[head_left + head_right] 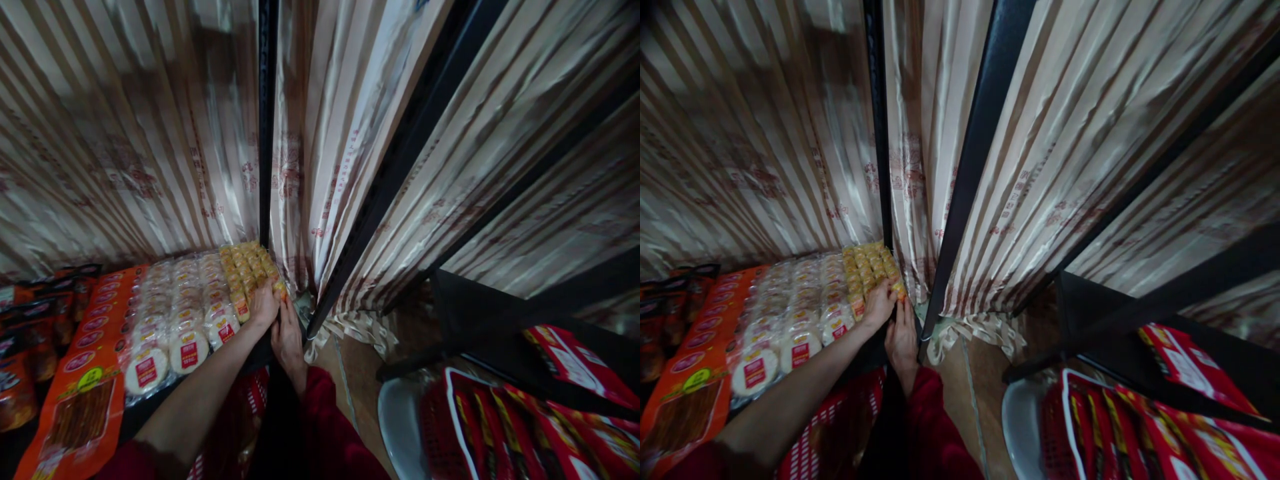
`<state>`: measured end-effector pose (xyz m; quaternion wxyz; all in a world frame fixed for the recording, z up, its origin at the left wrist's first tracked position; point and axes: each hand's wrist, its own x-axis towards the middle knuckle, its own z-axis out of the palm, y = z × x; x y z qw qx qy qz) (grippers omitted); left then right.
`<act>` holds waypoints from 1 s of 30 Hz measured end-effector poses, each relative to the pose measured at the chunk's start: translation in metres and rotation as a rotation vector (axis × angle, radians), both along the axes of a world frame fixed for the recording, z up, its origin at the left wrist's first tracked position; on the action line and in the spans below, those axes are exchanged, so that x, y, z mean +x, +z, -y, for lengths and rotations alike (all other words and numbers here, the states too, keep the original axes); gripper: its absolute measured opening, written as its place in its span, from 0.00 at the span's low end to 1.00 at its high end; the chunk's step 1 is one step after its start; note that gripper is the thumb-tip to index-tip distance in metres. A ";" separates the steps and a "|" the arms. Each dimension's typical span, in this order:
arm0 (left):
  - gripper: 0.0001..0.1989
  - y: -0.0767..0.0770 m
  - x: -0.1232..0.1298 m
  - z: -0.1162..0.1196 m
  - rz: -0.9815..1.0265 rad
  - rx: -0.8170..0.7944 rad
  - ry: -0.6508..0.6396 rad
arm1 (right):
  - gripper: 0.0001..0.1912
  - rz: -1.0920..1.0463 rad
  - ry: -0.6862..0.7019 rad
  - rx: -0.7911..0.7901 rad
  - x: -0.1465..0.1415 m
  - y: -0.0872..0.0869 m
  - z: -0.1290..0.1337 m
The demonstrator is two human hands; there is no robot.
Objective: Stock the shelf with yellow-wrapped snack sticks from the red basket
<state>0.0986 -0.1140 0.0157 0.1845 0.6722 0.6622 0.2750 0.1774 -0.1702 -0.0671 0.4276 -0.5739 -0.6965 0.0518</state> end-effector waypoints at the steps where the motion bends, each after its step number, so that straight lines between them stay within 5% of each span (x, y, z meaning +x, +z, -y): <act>1: 0.17 0.001 0.000 -0.002 -0.006 -0.003 0.002 | 0.29 0.005 -0.001 -0.004 0.000 0.001 -0.002; 17: 0.17 0.004 -0.002 -0.019 -0.023 -0.005 -0.037 | 0.31 0.013 0.010 -0.028 0.003 -0.002 -0.014; 25: 0.17 -0.008 -0.002 -0.004 0.022 0.188 -0.013 | 0.32 0.016 0.041 0.017 0.002 -0.002 -0.022; 30: 0.15 -0.017 -0.002 0.007 0.024 0.187 -0.133 | 0.30 0.032 0.077 0.033 0.003 -0.007 -0.024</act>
